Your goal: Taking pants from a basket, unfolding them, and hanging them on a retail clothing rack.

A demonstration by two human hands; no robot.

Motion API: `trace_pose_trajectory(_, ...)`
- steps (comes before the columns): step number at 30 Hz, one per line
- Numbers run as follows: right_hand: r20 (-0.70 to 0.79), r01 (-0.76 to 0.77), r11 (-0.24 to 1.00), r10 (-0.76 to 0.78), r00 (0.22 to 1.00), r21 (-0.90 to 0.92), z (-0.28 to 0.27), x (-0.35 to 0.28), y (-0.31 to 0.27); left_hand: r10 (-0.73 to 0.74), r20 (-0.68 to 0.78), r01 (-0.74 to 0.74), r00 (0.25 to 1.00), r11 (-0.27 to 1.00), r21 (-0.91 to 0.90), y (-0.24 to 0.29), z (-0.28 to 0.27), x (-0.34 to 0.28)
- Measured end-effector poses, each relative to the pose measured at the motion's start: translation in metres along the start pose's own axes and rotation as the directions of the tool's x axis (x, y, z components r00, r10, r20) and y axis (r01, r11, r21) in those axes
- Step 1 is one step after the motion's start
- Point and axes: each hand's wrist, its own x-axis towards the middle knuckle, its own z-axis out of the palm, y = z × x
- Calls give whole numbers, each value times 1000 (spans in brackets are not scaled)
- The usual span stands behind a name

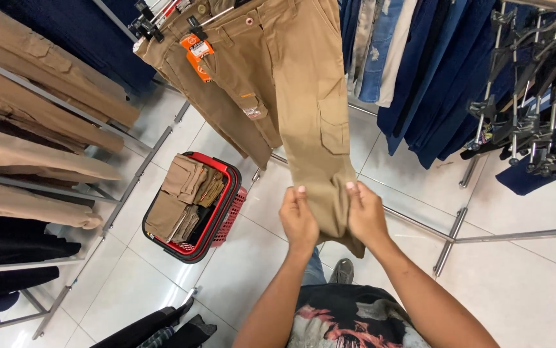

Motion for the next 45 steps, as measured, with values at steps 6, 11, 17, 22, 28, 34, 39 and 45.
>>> trace_pose_trajectory(6, -36, 74, 997, -74, 997, 15, 5, 5, 8, 2, -68, -8, 998, 996, -91, 17, 4, 1)
trace_pose_trajectory(11, -113, 143, 988, -137, 984, 48, -2, 26, 28, 21, -60, -28, 998, 993, -118, 16, 0, 18)
trace_pose_trajectory(17, 239, -224, 686, 75, 968, 692, -5, -13, -33, -167, -8, 153, 986, 918, -367, 56, -9, 21)
trace_pose_trajectory(22, 340, -303, 878, 175, 924, 371, -13, -37, -44, -179, 209, 226, 961, 947, -229, 6, -28, 22)
trace_pose_trajectory(28, 179, -293, 754, 232, 956, 587, 9, -22, -8, -292, 276, 358, 915, 906, -227, 4, -7, -9)
trace_pose_trajectory(34, -2, -184, 983, 184, 983, -3, 7, -1, 53, -139, 189, 162, 972, 980, -113, -8, -2, -5)
trace_pose_trajectory(39, 0, -84, 996, 84, 996, -43, 21, -10, 53, 18, 106, -16, 994, 1000, -17, 25, -10, -12)
trace_pose_trajectory(45, -48, -36, 999, 35, 998, -10, 22, 1, 43, -22, 100, 24, 995, 1000, -19, 12, -16, -1)
